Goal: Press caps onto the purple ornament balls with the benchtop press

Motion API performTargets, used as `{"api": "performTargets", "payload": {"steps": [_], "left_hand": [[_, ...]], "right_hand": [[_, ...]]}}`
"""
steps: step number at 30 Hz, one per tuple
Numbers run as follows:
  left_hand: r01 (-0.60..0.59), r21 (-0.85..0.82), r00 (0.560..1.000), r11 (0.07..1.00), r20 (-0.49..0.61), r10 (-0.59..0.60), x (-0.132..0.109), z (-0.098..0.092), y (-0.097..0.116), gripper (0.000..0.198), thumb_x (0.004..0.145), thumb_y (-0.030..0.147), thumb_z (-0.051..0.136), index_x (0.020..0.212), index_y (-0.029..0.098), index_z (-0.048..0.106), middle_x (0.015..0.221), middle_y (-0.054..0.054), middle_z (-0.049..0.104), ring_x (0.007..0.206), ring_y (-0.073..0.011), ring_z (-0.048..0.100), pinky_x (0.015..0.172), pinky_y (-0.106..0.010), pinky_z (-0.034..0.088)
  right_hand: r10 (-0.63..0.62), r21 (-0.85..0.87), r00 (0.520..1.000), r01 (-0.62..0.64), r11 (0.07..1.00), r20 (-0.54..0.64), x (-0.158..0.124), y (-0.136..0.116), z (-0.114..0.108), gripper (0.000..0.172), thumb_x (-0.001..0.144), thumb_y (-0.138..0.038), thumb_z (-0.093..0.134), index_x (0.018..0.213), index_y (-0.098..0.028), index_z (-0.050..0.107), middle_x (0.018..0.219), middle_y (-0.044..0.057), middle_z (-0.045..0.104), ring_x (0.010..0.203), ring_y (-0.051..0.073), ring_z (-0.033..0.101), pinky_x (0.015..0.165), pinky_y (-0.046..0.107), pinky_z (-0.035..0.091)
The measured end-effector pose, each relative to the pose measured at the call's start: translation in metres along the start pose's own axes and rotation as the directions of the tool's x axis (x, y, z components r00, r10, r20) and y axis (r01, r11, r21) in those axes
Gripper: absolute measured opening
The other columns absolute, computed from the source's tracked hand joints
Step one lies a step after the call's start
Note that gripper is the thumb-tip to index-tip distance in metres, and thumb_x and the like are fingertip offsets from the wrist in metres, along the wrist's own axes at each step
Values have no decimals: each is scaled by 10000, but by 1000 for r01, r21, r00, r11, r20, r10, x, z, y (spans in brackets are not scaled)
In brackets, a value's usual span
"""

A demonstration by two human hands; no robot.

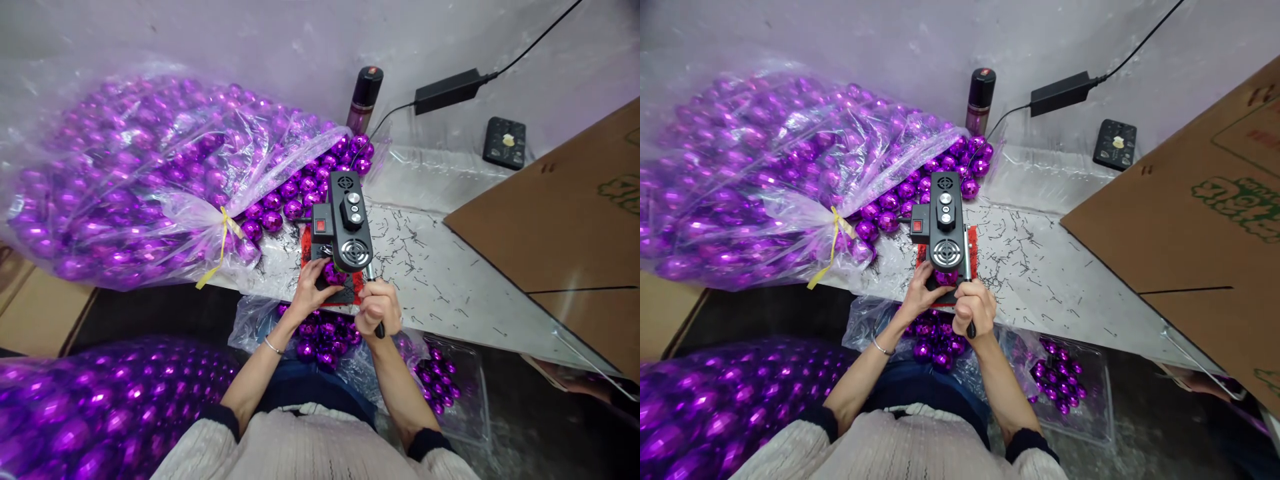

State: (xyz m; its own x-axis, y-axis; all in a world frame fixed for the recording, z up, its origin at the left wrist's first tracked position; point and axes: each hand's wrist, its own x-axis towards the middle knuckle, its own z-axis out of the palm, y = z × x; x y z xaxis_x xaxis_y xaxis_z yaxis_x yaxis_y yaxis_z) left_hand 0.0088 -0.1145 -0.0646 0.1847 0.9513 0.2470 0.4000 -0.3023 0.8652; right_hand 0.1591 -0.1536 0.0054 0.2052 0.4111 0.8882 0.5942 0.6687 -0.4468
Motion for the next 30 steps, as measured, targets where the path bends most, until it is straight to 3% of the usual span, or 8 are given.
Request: {"api": "performTargets", "payload": {"steps": [8, 15, 18, 21, 26, 27, 30], "left_hand": [[-13, -3, 1000, 1000, 13, 13, 1, 0, 0, 648, 825, 496, 887, 1380, 240, 674, 1361, -132, 704, 1317, -327, 648, 1173, -541, 489], [-1, -8, 1000, 1000, -7, 0, 3, 3, -3, 661, 800, 522, 899, 1355, 238, 679, 1340, -131, 715, 1319, -332, 654, 1172, -543, 496], [-18, -11, 1000, 1000, -14, 18, 6, 4, -5, 664, 803, 521, 899, 1356, 231, 672, 1336, -132, 719, 1318, -332, 659, 1175, -551, 497], [-58, 7, 998, 998, -18, 58, 5, 6, -6, 672, 819, 518, 887, 1378, 232, 648, 1358, -141, 709, 1329, -335, 657, 1174, -554, 501], [-246, 116, 969, 962, 30, 245, -33, -1, -8, 622, 958, 504, 737, 1477, 215, 555, 1410, -179, 685, 1368, -330, 645, 1213, -589, 468], [-295, 142, 955, 945, 52, 291, -45, -4, -9, 678, 952, 546, 729, 1505, 210, 530, 1422, -192, 679, 1372, -340, 644, 1224, -608, 453], [-380, 205, 925, 902, 111, 365, -70, -18, -14, 1119, 764, 816, 764, 1604, 163, 417, 1505, -267, 613, 1412, -421, 605, 1225, -661, 427]], "right_hand": [[-7, 73, 994, 14, 997, -105, -7, 6, 12, 393, 1098, -354, 393, 741, -243, 514, 728, -16, 581, 582, 132, 527, 610, 346, 449], [19, 69, 997, -13, 998, -81, -18, 12, 16, 407, 1094, -374, 384, 727, -247, 509, 718, -19, 559, 568, 130, 531, 585, 334, 489], [3, 60, 996, 3, 998, -94, -13, 9, 15, 429, 1091, -363, 386, 694, -245, 495, 690, -21, 559, 554, 130, 529, 585, 333, 486], [65, 34, 995, -63, 997, -74, 7, -3, 7, 427, 1079, -336, 420, 668, -242, 492, 684, -11, 570, 583, 137, 542, 584, 330, 457], [178, 12, 983, -179, 984, 40, 40, -24, -8, 365, 1040, -244, 506, 677, -230, 540, 682, 1, 591, 669, 152, 598, 606, 321, 431], [175, 21, 984, -176, 984, 47, 42, -26, -9, 362, 1038, -233, 506, 677, -228, 540, 684, 0, 599, 670, 149, 600, 606, 318, 429], [152, 30, 987, -154, 988, 50, 39, -25, -9, 373, 1048, -242, 488, 678, -226, 539, 694, 0, 616, 653, 145, 595, 599, 317, 426]]}}
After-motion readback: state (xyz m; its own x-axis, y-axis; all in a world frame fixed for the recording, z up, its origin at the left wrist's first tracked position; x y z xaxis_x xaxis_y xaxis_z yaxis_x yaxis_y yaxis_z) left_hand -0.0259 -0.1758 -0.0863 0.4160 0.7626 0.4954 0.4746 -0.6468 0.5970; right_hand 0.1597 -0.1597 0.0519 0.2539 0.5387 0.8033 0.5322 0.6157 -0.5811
